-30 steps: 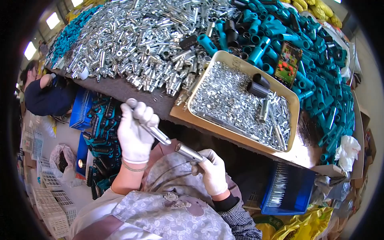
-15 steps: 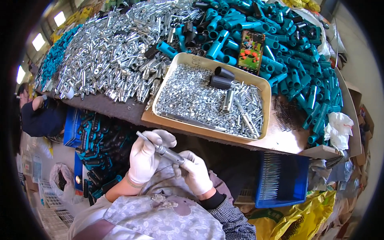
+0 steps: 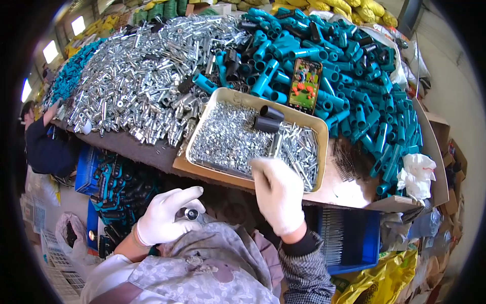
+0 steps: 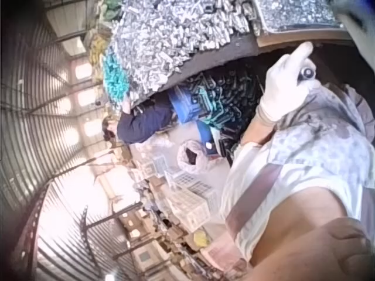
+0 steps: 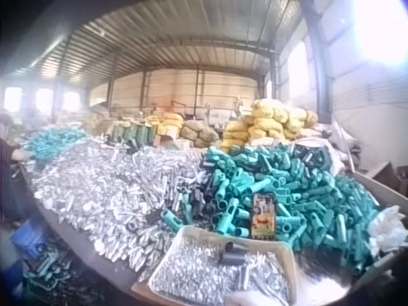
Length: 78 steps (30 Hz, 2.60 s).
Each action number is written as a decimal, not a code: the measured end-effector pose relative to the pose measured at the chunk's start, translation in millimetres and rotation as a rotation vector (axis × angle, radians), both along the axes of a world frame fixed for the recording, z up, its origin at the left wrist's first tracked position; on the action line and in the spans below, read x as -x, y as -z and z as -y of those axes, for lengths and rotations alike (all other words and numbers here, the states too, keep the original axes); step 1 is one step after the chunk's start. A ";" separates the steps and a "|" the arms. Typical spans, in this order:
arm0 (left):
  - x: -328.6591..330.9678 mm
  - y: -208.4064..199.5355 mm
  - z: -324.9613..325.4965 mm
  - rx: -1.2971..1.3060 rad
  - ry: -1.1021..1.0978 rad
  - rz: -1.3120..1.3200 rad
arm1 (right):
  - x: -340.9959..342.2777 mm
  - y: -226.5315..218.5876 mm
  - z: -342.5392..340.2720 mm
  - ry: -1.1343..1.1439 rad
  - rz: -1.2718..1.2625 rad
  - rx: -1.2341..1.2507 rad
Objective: Manual assembly of metal and plastic hardware components at a manufacturing workbench.
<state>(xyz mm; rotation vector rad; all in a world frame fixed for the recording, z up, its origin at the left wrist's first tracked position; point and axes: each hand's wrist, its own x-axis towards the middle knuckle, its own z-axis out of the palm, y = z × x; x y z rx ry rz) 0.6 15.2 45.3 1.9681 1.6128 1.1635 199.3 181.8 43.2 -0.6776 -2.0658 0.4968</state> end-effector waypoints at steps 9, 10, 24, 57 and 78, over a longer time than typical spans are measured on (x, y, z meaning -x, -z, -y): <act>0.3 17.5 6.8 0.099 -0.125 0.504 | 63.0 -9.5 -62.0 -0.100 0.415 -0.323; 5.5 20.5 9.5 0.041 -0.184 0.492 | 60.0 -11.0 -59.3 -0.097 0.297 -0.367; -20.4 58.3 -6.9 -0.043 -0.155 0.736 | -78.7 63.0 77.5 -0.099 0.071 0.998; -69.1 80.9 -17.9 0.396 0.204 0.117 | -296.7 242.9 -28.0 0.687 0.754 0.189; -48.9 82.6 -10.2 0.378 0.026 0.284 | -103.4 91.0 73.2 0.003 -0.816 1.268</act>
